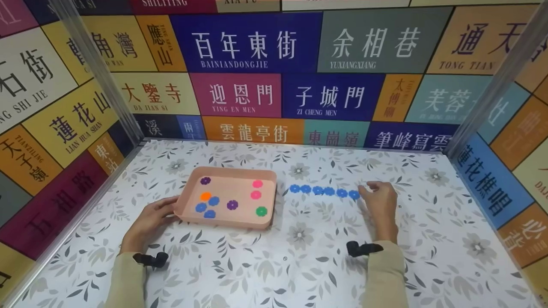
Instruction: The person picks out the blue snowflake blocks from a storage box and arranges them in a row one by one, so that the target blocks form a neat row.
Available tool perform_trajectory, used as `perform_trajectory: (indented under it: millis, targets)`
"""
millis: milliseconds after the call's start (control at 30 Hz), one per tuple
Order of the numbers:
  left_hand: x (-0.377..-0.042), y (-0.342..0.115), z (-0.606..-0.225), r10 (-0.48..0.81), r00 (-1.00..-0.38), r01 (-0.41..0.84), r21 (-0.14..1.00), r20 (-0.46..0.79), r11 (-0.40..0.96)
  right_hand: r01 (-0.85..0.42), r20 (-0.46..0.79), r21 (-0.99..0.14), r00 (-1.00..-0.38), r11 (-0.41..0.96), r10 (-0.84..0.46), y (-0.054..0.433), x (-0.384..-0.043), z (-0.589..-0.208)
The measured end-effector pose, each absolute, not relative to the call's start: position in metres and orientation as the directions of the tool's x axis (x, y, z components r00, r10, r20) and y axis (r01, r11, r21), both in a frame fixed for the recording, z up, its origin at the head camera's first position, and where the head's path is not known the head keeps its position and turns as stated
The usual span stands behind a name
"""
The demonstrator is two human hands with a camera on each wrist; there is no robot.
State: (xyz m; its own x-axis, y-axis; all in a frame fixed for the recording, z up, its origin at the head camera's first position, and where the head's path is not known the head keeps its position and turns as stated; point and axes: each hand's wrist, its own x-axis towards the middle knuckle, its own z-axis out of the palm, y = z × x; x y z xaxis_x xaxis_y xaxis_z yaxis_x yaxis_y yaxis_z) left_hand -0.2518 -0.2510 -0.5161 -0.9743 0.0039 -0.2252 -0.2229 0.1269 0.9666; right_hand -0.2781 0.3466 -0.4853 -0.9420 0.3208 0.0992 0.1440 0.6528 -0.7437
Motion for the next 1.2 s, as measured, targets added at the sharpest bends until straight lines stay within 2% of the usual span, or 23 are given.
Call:
perform_trajectory:
  millis: [233, 333, 500, 700, 867, 1200]
  targets:
    - [-0.255, -0.252, -0.515, -0.002, -0.971, -0.239, 0.961, -0.241, 0.138, -0.038, 0.274, -0.727, -0.932, 0.685, 0.239, 0.313, -0.279, -0.439]
    - [-0.255, -0.252, -0.515, -0.01, -0.97, -0.241, 0.96, -0.242, 0.144, -0.11, 0.308, -0.713, -0.936, 0.693, 0.169, 0.297, -0.277, -0.428]
    - [-0.252, -0.253, -0.516, -0.014, -0.969, -0.244, 0.958, -0.245, 0.15, -0.165, 0.258, -0.689, -0.966, 0.705, 0.026, 0.276, -0.275, -0.421]
    - [-0.252, -0.252, -0.517, -0.01, -0.973, -0.23, 0.964, -0.231, 0.133, -0.225, 0.195, -0.733, -0.974, 0.642, -0.118, 0.243, -0.277, -0.42]
    - [-0.254, -0.251, -0.517, 0.0, -0.98, -0.196, 0.974, -0.197, 0.112, -0.268, 0.219, -0.744, -0.963, 0.612, -0.156, 0.214, -0.276, -0.422]
    - [-0.254, -0.251, -0.515, 0.007, -0.973, -0.228, 0.966, -0.23, 0.125, -0.329, 0.25, -0.779, -0.944, 0.534, -0.217, 0.157, -0.275, -0.434]
